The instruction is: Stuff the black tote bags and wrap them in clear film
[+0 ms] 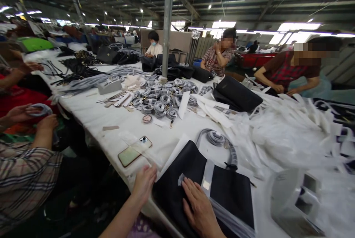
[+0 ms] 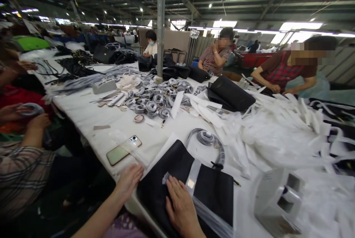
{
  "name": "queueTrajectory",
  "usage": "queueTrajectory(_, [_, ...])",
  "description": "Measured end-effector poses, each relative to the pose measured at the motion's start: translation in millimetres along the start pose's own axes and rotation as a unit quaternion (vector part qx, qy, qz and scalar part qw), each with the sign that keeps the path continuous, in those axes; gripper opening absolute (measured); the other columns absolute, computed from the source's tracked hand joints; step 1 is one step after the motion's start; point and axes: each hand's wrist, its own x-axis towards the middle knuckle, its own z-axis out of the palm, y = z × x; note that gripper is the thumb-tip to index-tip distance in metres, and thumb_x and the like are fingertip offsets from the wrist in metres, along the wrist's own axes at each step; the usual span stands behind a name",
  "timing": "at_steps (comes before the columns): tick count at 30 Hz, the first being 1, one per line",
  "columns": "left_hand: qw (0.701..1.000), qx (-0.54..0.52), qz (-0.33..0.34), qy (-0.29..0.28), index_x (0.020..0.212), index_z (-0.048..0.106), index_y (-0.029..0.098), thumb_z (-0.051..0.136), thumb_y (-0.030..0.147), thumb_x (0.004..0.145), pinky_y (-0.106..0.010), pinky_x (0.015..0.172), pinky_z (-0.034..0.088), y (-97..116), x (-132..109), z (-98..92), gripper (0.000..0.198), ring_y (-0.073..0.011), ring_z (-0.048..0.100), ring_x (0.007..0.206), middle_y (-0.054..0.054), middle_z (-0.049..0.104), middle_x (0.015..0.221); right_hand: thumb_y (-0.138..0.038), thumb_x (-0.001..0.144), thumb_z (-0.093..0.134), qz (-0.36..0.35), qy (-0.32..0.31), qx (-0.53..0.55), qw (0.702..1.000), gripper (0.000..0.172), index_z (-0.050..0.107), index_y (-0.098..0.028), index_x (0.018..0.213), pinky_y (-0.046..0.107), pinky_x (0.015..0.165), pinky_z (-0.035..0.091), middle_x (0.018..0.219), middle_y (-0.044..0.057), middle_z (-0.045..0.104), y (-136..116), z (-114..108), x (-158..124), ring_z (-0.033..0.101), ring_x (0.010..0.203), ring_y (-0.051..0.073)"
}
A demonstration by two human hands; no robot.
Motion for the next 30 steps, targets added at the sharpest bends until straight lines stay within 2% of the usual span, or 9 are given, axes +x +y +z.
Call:
queueTrajectory(2, [0.998,-0.012,-0.037,-0.055,0.082,0.063,0.014,0.077,0.030,0.071,-0.034,0.092,0.049,-0.8,4.2,-1.7,0.024,-0.0185,0.065,0.086,-0.007,0.068,0.084,-0.014,0.087,0.045,0.000,0.003,0.002,1.000,0.061,0.030,-0.016,0.146,0.042,0.101,0.048,0.141,0.011,0.047,0.4,-0.4,-0.1,0.048,0.127,0.024])
queueTrajectory(5, [0.990,-0.029,-0.080,-0.109,0.080,0.065,0.014,0.080,0.030,0.067,-0.029,0.086,0.051,1.9,13.9,6.9,0.026,-0.0171,0.067,0.081,-0.007,0.070,0.081,-0.015,0.086,0.046,-0.003,0.007,0.002,1.000,0.063,0.027,-0.017,0.147,0.042,0.101,0.048,0.141,0.010,0.047,1.4,-0.2,0.0,0.048,0.127,0.024])
queueTrajectory(10, [0.975,-0.053,-0.119,-0.178,0.083,0.068,0.010,0.080,0.037,0.066,-0.033,0.081,0.054,9.8,29.1,18.9,0.034,-0.0216,0.068,0.079,-0.009,0.072,0.075,-0.017,0.086,0.047,-0.008,0.007,-0.007,1.000,0.066,0.024,-0.017,0.148,0.043,0.100,0.049,0.141,0.011,0.046,2.5,1.5,0.0,0.049,0.126,0.025])
queueTrajectory(15, [0.974,-0.078,-0.093,-0.192,0.091,0.070,0.011,0.076,0.044,0.070,-0.033,0.091,0.050,5.4,29.8,20.6,0.040,-0.0221,0.067,0.093,-0.010,0.073,0.089,-0.016,0.087,0.046,-0.004,0.004,0.002,1.000,0.065,0.025,-0.017,0.148,0.043,0.101,0.048,0.141,0.011,0.047,0.9,-1.3,0.0,0.048,0.127,0.024])
queueTrajectory(21, [0.968,-0.090,-0.077,-0.222,0.112,0.064,0.015,0.068,0.046,0.079,-0.037,0.109,0.035,11.8,29.6,26.1,0.045,-0.0219,0.058,0.114,-0.013,0.067,0.114,-0.015,0.087,0.047,0.012,-0.010,0.024,1.000,0.062,0.029,-0.016,0.146,0.045,0.104,0.045,0.141,0.012,0.047,-2.1,-6.4,1.9,0.047,0.128,0.025])
queueTrajectory(23, [0.969,-0.077,-0.040,-0.231,0.119,0.061,0.018,0.060,0.049,0.084,-0.037,0.114,0.027,18.8,23.7,31.5,0.046,-0.0201,0.052,0.123,-0.012,0.064,0.122,-0.014,0.086,0.047,0.017,-0.014,0.030,0.999,0.062,0.029,-0.016,0.146,0.046,0.104,0.045,0.140,0.012,0.048,-2.8,-7.1,1.8,0.046,0.129,0.024])
queueTrajectory(26, [0.966,0.014,0.083,-0.245,0.127,0.055,0.020,0.047,0.052,0.090,-0.039,0.117,0.019,26.1,4.7,41.9,0.050,-0.0194,0.042,0.132,-0.010,0.057,0.133,-0.013,0.085,0.046,0.028,-0.019,0.041,0.999,0.063,0.030,-0.017,0.146,0.046,0.104,0.044,0.141,0.011,0.047,-3.9,-8.0,0.9,0.045,0.130,0.025])
queueTrajectory(28, [0.942,0.116,0.168,-0.265,0.130,0.053,0.021,0.042,0.051,0.092,-0.041,0.117,0.021,24.8,-11.9,48.8,0.050,-0.0209,0.040,0.133,-0.008,0.053,0.138,-0.013,0.085,0.046,0.035,-0.030,0.048,0.998,0.062,0.032,-0.017,0.145,0.047,0.105,0.043,0.142,0.012,0.045,-4.6,-9.1,0.4,0.043,0.131,0.025])
queueTrajectory(30, [0.902,0.214,0.234,-0.293,0.131,0.052,0.021,0.040,0.047,0.093,-0.040,0.117,0.022,17.2,-27.6,54.7,0.048,-0.0215,0.040,0.134,-0.008,0.052,0.139,-0.013,0.085,0.046,0.038,-0.047,0.055,0.997,0.061,0.033,-0.016,0.144,0.047,0.105,0.042,0.143,0.012,0.044,-5.3,-10.8,0.8,0.042,0.132,0.025])
